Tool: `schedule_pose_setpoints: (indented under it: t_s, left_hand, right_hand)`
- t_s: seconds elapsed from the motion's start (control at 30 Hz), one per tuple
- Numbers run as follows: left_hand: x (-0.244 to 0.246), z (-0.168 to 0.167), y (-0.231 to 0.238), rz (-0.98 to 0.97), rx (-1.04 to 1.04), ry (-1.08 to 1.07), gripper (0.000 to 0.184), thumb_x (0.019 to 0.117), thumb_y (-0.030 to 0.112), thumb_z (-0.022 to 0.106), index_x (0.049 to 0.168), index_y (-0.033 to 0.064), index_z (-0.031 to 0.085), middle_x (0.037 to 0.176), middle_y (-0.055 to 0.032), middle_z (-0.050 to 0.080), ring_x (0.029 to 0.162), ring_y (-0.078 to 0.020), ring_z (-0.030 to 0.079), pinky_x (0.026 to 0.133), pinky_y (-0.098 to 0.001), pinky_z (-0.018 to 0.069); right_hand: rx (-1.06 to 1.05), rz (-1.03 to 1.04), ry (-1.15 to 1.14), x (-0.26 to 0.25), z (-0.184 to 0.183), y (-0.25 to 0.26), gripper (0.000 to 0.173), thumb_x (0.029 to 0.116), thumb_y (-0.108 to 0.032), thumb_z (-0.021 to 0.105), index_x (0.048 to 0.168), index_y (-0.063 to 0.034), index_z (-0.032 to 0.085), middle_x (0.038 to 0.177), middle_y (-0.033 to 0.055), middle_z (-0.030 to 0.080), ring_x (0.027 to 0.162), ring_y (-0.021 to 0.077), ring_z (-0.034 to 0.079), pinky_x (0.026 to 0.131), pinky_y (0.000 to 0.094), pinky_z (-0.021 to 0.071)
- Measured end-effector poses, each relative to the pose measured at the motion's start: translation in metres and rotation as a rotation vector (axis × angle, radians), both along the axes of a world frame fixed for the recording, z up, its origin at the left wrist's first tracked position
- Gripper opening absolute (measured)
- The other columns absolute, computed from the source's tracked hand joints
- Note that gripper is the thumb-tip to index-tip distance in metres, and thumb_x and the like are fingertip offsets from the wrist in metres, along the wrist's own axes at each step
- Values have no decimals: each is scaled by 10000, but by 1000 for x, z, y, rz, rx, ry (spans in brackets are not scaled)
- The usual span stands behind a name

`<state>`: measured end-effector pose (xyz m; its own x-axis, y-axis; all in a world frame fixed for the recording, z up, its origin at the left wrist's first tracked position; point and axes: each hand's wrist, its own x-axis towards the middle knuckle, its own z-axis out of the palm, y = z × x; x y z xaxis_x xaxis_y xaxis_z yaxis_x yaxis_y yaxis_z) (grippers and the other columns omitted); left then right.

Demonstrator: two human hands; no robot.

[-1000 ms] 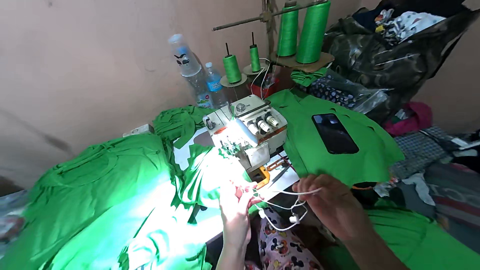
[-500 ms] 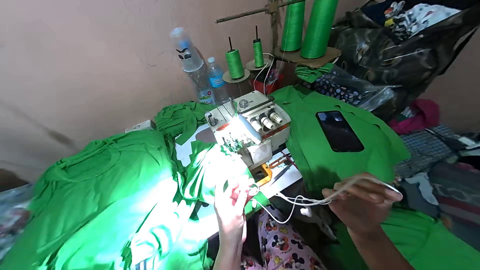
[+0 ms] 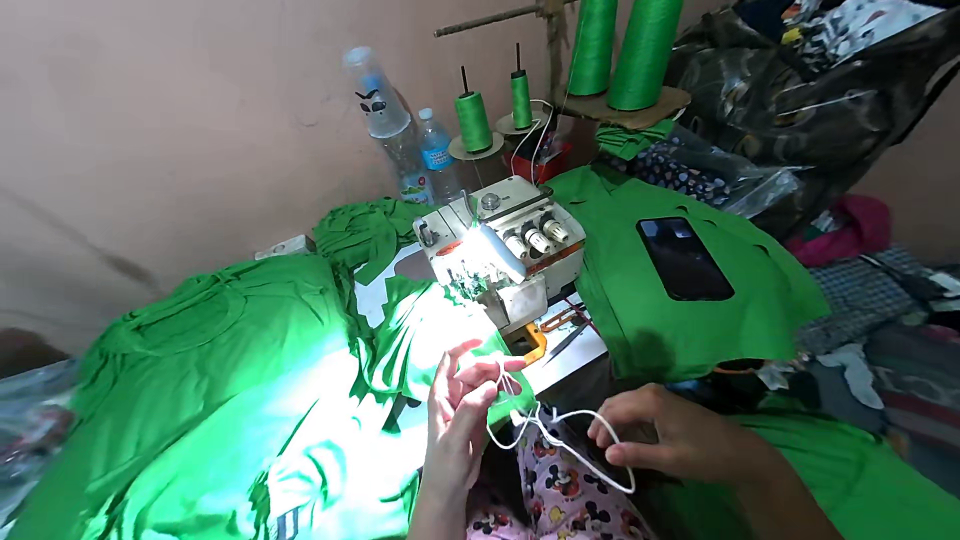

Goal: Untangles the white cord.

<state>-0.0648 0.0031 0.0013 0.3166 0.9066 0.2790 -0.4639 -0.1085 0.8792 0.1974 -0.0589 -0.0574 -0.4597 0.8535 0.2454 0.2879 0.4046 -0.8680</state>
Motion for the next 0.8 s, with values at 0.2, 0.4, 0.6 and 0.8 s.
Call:
schedule_pose_setpoints:
  t_s: [0.2,0.4,0.6,0.8]
  left_hand:
    - [-8,17,-5,17,53,126,242,1003,104,563,1235,135,504,962,17,778,791,-107,755,731,-270,633]
    - [-8,18,-3,-68,133,123,299,999,75,586,1280,118,490,1079,-18,760,872,-146,757,762,-300,640]
    - [-15,28,-2,-25,180,101,296,999,50,586,1270,139,508,1127,-12,756,895,-137,757,770,-289,639]
    - [-31,34,5,218,124,86,293,968,72,574,1244,118,487,1168,-36,736,1015,-212,741,880,-401,628]
  right_hand:
    - [170,-525,-228,-22,22,-2,246,959,-220,617,1064,-20,715,1030,130,703,794,180,699,671,310,597]
    - [157,-95,102,-64,-5,12,355,999,-305,582,1150,1,682,1114,143,698,980,145,656,841,267,537]
    - [109,-25,131,-91,-26,20,330,930,-116,539,1194,6,696,1192,164,693,1124,226,619,962,330,490]
    - [16,-10,148,-87,-17,21,254,1019,-110,520,1044,35,726,847,102,712,734,53,638,715,184,518]
